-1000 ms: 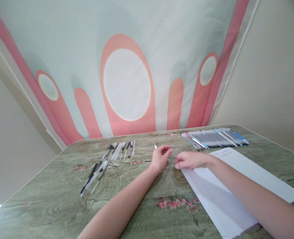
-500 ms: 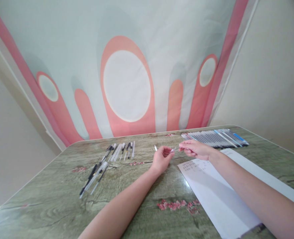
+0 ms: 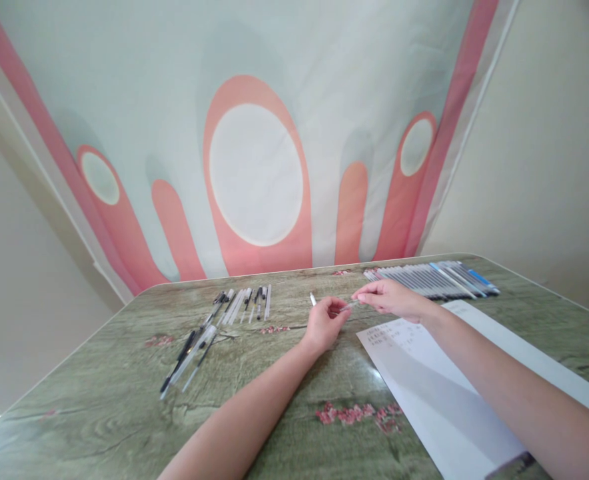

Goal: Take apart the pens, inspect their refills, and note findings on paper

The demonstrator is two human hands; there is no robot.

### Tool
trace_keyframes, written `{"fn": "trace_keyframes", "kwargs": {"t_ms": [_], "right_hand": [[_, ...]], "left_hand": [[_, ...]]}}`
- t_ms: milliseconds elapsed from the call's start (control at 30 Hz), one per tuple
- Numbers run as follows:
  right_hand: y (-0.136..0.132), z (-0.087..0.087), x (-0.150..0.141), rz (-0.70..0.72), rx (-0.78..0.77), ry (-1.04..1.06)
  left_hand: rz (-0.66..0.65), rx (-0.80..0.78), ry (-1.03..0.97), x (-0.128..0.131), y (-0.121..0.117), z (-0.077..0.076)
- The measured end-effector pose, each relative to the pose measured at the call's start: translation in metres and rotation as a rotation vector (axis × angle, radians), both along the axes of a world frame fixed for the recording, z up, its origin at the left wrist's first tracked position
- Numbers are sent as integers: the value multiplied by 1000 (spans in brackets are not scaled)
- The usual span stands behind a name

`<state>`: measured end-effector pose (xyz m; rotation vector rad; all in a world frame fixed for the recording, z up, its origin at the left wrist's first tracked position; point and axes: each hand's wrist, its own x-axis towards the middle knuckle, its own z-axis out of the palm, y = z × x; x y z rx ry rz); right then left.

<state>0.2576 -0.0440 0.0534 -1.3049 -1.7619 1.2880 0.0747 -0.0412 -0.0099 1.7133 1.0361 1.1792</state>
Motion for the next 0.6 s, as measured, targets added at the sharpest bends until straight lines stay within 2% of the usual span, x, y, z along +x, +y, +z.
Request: {"fn": "trace_keyframes", "kwargs": {"t_ms": [167, 433, 600], "right_hand": [[-3, 6, -3, 13, 196, -158], [1, 4, -2, -10, 222, -274], [0, 2, -6, 6, 251, -252]], "left_hand": [[-15, -32, -36, 1, 0, 0], [-36, -60, -65, 3, -2, 1], [-69, -52, -80, 4, -3, 0]]}}
